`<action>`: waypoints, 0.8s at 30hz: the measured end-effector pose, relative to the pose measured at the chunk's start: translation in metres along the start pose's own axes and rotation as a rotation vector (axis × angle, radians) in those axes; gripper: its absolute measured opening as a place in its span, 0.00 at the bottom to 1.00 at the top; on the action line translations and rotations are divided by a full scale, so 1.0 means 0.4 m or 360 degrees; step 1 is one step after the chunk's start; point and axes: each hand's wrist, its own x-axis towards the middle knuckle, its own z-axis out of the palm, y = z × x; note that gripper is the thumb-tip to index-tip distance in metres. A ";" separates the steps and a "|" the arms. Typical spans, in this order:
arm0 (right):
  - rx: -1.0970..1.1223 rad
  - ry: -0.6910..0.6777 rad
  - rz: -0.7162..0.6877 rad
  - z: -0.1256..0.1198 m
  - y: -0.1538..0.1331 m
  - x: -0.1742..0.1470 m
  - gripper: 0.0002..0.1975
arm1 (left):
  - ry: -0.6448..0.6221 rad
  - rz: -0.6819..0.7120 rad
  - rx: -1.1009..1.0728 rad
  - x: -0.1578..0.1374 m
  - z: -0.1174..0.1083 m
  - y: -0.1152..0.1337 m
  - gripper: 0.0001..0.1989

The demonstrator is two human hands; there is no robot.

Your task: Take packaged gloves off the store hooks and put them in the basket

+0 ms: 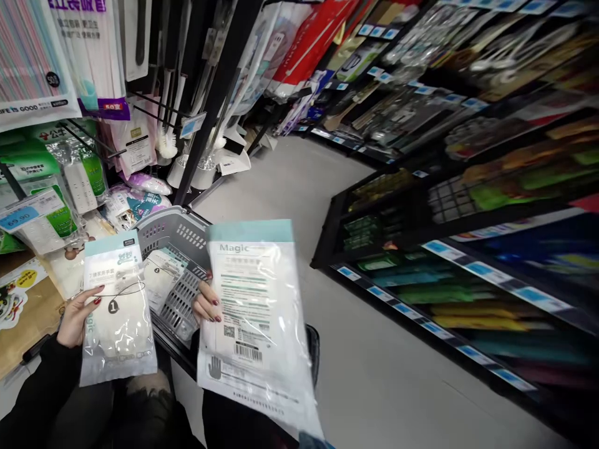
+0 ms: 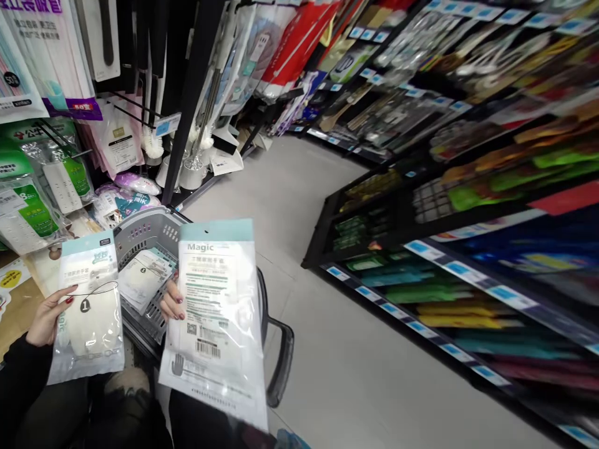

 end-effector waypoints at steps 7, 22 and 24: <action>0.0434 0.0095 0.0018 0.074 -0.076 0.031 0.16 | 0.0028 0.0001 0.0075 0.002 0.004 0.004 0.19; -0.0350 -0.0023 0.0180 0.045 -0.046 0.096 0.28 | -0.0002 -0.0013 0.0050 -0.001 0.000 0.010 0.21; -0.0765 0.0077 0.0126 0.067 -0.049 0.082 0.25 | -0.0064 0.0080 0.0075 -0.003 0.009 0.011 0.24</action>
